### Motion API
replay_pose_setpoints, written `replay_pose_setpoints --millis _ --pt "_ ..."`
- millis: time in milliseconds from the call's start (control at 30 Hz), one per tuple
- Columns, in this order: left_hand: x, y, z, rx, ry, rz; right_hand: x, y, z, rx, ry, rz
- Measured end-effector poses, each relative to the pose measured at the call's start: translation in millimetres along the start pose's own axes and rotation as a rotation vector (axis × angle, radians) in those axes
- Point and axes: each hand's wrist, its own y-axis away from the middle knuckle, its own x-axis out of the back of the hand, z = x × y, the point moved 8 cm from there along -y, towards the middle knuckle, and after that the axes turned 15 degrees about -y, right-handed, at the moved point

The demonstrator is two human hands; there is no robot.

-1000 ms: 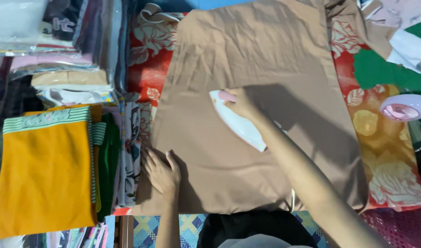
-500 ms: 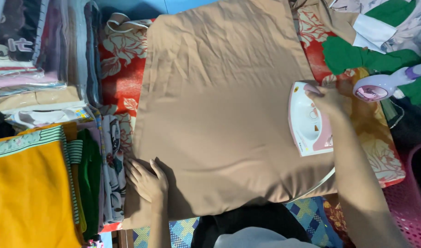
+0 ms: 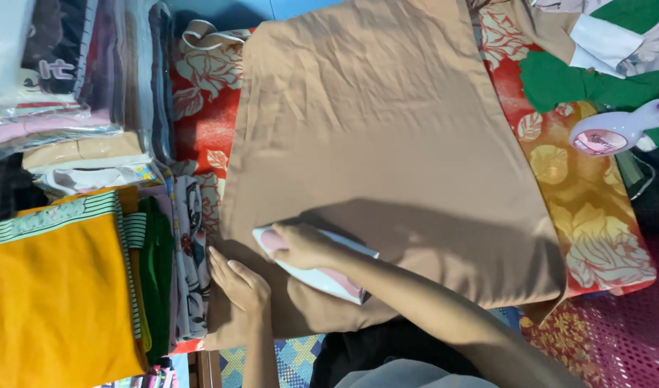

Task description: The person irons a beige dress laid out on a floral-patterned surface. They spray the dress with water from a spray bottle and then use an electric iron to smooth the fabric, moving the iron back and forth across the garment.

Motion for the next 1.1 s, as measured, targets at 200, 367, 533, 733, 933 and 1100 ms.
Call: replay_pose_setpoints --millis 200,367,533,733,933,1100 --pt "14 -7 31 -0.196 -0.031 0.109 10 -1 16 -0.010 0.057 0.002" --pt "-27 6 99 -0.321 -0.121 -0.178 141 52 73 -0.156 0.004 0.288" --pt "-61 40 172 -0.482 -0.109 -0.254 284 122 219 -0.117 -0.374 0.766" --pt "-96 61 182 -0.534 -0.201 -0.375 399 226 288 -0.493 0.028 1.170" --pt "-89 58 189 -0.569 -0.179 -0.415 445 170 250 -0.343 -0.025 1.049" --pt "-87 56 192 -0.562 -0.209 -0.423 489 110 251 -0.192 -0.023 0.986"
